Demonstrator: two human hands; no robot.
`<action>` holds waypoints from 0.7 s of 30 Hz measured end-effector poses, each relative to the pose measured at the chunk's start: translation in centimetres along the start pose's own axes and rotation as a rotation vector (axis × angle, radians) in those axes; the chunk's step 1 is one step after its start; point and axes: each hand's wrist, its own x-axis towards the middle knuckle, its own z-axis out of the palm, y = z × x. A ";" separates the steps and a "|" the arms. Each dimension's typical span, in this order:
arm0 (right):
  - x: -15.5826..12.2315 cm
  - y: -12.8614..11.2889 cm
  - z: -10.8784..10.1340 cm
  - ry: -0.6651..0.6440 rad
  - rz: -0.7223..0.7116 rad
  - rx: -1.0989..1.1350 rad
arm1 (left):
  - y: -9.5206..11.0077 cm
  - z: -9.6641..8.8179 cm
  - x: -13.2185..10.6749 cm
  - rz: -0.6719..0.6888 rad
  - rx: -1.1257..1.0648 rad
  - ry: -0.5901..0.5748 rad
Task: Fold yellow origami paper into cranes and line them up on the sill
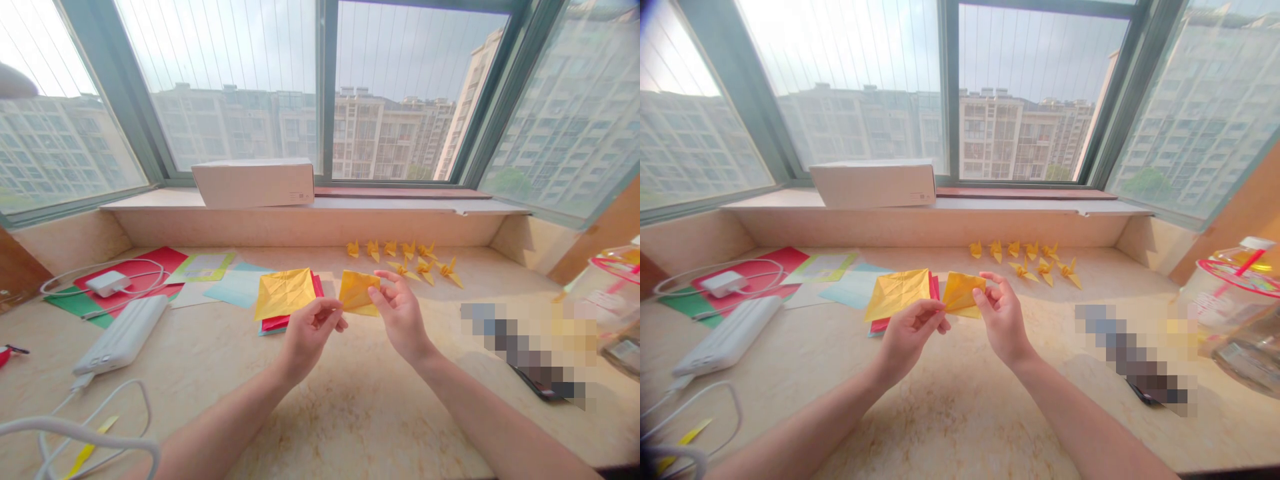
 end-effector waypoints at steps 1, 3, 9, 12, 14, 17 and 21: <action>0.0 -0.1 0.0 0.002 0.004 0.001 | -0.1 0.0 0.0 0.005 0.000 -0.001; 0.1 -0.2 0.0 -0.001 0.013 0.014 | -0.1 -0.1 0.0 0.007 -0.006 0.007; 0.1 -0.2 0.0 0.013 0.029 0.027 | 0.3 0.0 -0.2 -0.002 0.020 -0.002; 0.1 0.0 0.0 0.013 0.028 0.002 | 0.0 0.0 -0.1 0.011 0.052 0.016; 0.0 0.0 -0.1 0.016 0.026 -0.005 | -0.4 -0.1 0.0 0.018 0.065 0.023; 0.0 -0.1 0.0 0.023 0.025 0.001 | -0.6 -0.3 0.1 0.029 0.081 0.015; 0.0 -0.2 0.2 0.016 0.003 0.042 | -0.1 -0.2 -0.1 0.038 0.103 0.012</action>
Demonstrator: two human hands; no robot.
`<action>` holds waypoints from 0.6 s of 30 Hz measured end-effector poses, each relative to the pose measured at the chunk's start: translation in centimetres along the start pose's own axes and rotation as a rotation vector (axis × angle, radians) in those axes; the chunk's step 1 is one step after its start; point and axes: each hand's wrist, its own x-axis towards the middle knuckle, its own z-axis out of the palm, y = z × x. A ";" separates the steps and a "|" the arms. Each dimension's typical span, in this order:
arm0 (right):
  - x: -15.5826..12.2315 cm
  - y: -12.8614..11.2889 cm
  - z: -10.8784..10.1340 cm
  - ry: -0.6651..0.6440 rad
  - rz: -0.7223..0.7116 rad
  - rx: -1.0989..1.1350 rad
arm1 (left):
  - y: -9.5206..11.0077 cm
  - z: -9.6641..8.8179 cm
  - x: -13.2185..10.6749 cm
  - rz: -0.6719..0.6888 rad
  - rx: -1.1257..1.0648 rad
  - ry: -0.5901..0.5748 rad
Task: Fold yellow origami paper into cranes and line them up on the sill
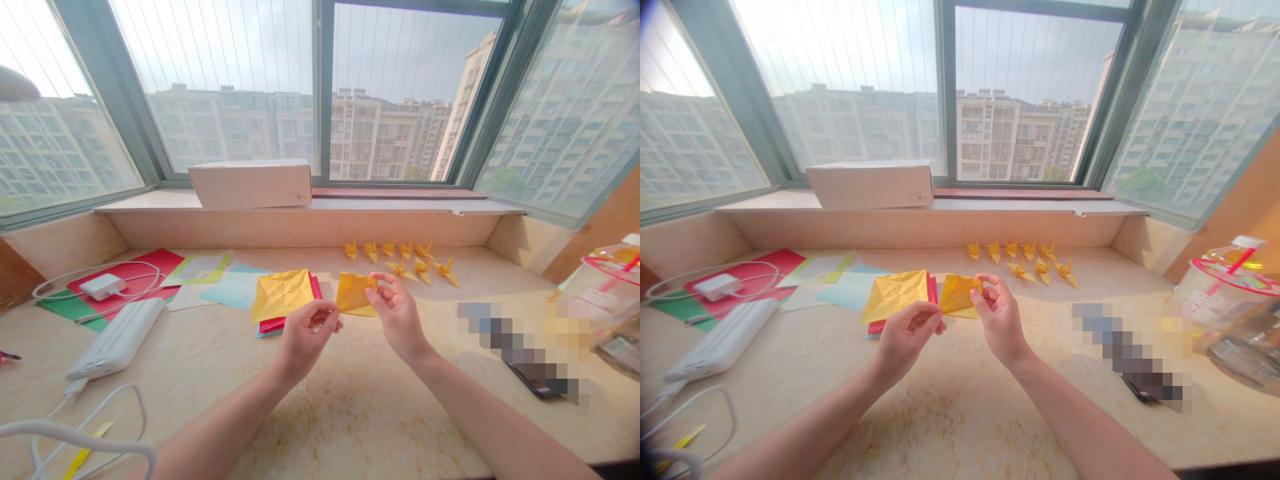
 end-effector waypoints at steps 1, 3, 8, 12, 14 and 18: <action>0.0 0.0 0.0 -0.005 -0.009 0.019 | 0.2 0.0 -0.1 -0.001 -0.004 -0.003; -0.2 0.2 0.1 -0.017 -0.025 0.040 | 0.4 0.2 -0.1 -0.003 -0.045 -0.008; -0.6 0.7 0.1 -0.078 -0.051 0.036 | 0.3 0.3 0.1 -0.091 -0.197 -0.042; -0.7 0.7 0.2 -0.091 -0.038 0.066 | -0.2 0.3 0.4 -0.114 -0.165 -0.101; -0.7 0.6 0.3 -0.096 -0.020 0.077 | -0.4 0.3 0.4 -0.082 -0.117 -0.091; -0.6 0.7 0.4 -0.094 0.020 0.086 | -0.6 0.2 0.4 -0.048 -0.072 -0.056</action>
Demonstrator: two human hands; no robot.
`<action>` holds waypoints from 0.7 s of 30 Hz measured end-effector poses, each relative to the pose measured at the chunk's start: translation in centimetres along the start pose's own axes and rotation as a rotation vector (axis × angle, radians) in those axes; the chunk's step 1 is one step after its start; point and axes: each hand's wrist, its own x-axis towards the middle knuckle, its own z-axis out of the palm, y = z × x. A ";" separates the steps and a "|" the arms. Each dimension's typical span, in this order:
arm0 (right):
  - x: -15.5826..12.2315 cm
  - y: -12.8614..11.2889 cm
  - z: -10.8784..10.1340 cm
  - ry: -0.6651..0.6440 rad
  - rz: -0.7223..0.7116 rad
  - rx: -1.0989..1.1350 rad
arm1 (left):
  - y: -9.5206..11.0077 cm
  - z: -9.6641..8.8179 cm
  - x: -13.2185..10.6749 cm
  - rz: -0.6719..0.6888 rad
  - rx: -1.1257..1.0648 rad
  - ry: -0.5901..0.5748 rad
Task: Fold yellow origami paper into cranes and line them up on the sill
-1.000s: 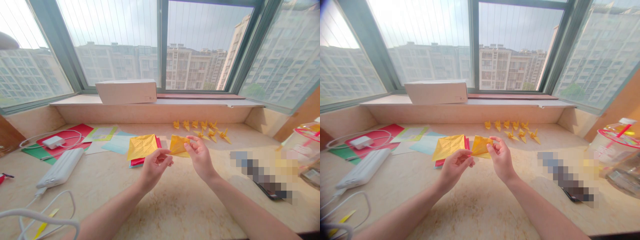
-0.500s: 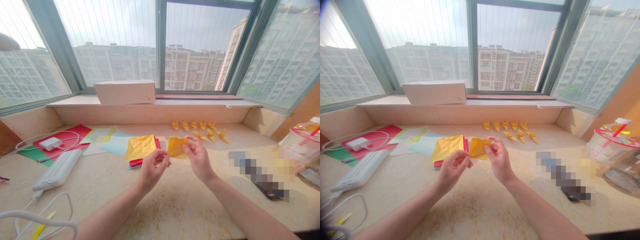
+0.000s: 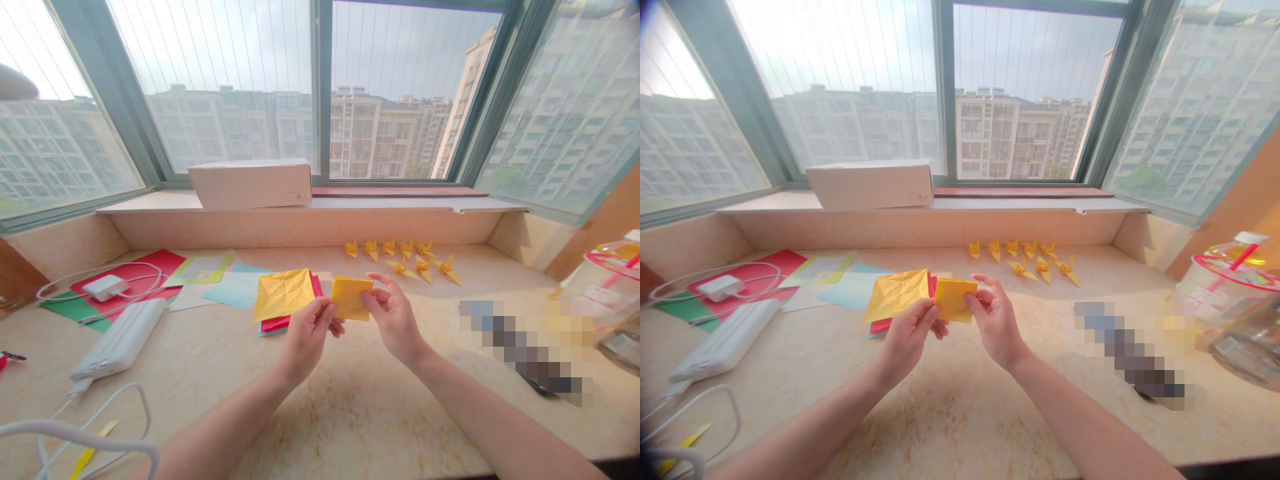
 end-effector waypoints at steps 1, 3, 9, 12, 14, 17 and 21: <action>0.1 0.0 -0.1 -0.003 0.009 -0.008 | 0.0 0.0 0.0 0.002 0.003 0.010; 0.2 0.1 -0.3 -0.006 0.003 -0.062 | 0.1 -0.2 0.2 -0.009 0.008 0.014; 0.4 -0.2 -1.2 -0.101 -0.016 -0.307 | 0.5 -0.9 0.3 -0.064 0.052 -0.125; 0.4 0.0 -1.3 -0.120 0.028 -0.276 | 0.6 -0.8 0.1 -0.039 0.081 -0.161; 0.4 0.1 -1.3 -0.108 0.066 -0.214 | 0.5 -0.7 0.0 -0.016 0.092 -0.162; 0.3 0.0 -1.1 -0.107 0.121 -0.113 | 0.5 -0.7 -0.2 0.019 0.090 -0.158; 0.2 -0.5 -0.8 -0.111 0.156 -0.107 | 0.5 -0.8 -0.2 0.038 0.050 -0.166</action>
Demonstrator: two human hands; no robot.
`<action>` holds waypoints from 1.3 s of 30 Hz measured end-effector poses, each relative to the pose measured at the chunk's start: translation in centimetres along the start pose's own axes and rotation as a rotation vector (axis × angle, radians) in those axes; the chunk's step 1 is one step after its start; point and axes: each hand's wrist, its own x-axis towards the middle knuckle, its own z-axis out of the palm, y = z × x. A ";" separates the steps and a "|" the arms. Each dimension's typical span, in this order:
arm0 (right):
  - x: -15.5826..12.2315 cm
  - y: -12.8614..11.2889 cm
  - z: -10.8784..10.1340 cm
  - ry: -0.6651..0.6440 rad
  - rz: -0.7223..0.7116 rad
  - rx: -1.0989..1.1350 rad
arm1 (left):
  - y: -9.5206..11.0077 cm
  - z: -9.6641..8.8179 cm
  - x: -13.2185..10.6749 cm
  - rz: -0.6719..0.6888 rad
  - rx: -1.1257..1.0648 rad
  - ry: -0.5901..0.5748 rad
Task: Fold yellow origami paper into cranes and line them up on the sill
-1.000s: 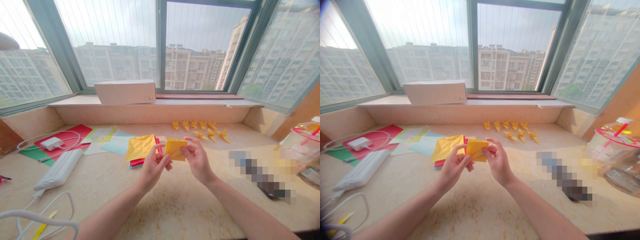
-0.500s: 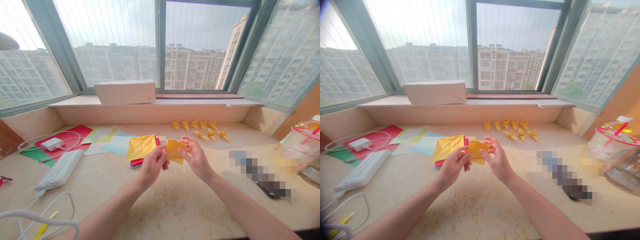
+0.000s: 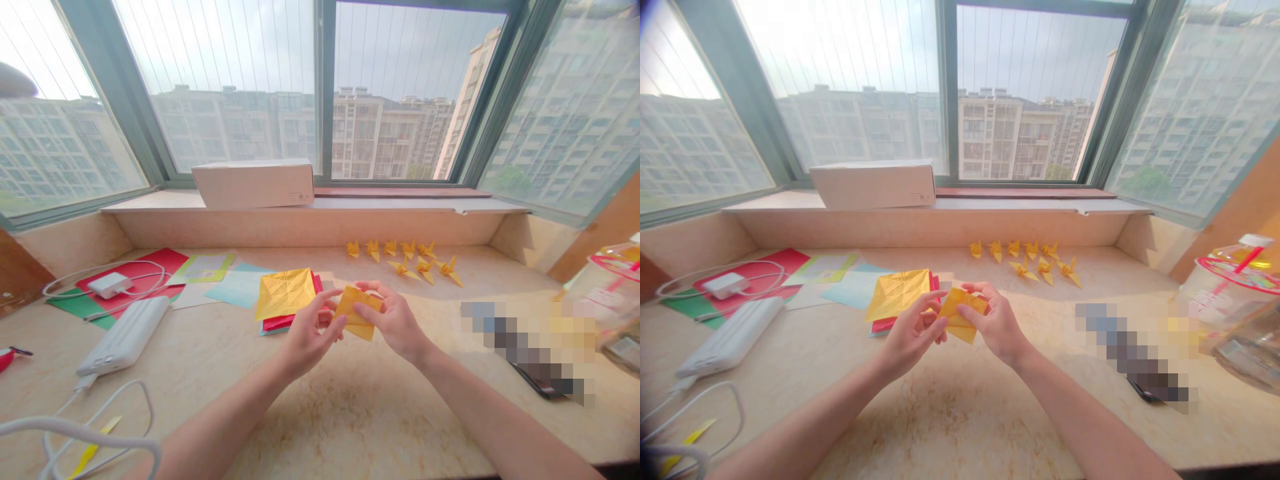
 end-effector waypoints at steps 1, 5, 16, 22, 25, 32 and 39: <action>0.0 -0.1 0.0 0.004 0.001 -0.008 | 0.0 0.0 0.0 0.005 -0.003 0.008; 0.0 0.0 0.0 -0.025 0.009 -0.019 | -0.3 0.1 0.3 0.014 0.015 0.077; -0.2 0.5 0.3 -0.100 -0.071 0.026 | 0.1 -0.1 0.6 -0.024 -0.022 0.206; 0.0 0.8 0.1 -0.049 -0.186 -0.048 | 0.1 -0.3 0.8 -0.055 -0.032 0.234; 0.1 1.1 -0.1 -0.048 -0.192 -0.075 | -0.1 -0.3 0.8 -0.032 -0.049 0.212; 0.2 0.9 -0.3 -0.011 -0.165 -0.101 | -0.2 -0.2 0.8 0.045 -0.045 0.130; 0.0 0.3 -0.2 -0.042 -0.134 -0.097 | -0.1 -0.1 0.7 0.036 -0.046 0.196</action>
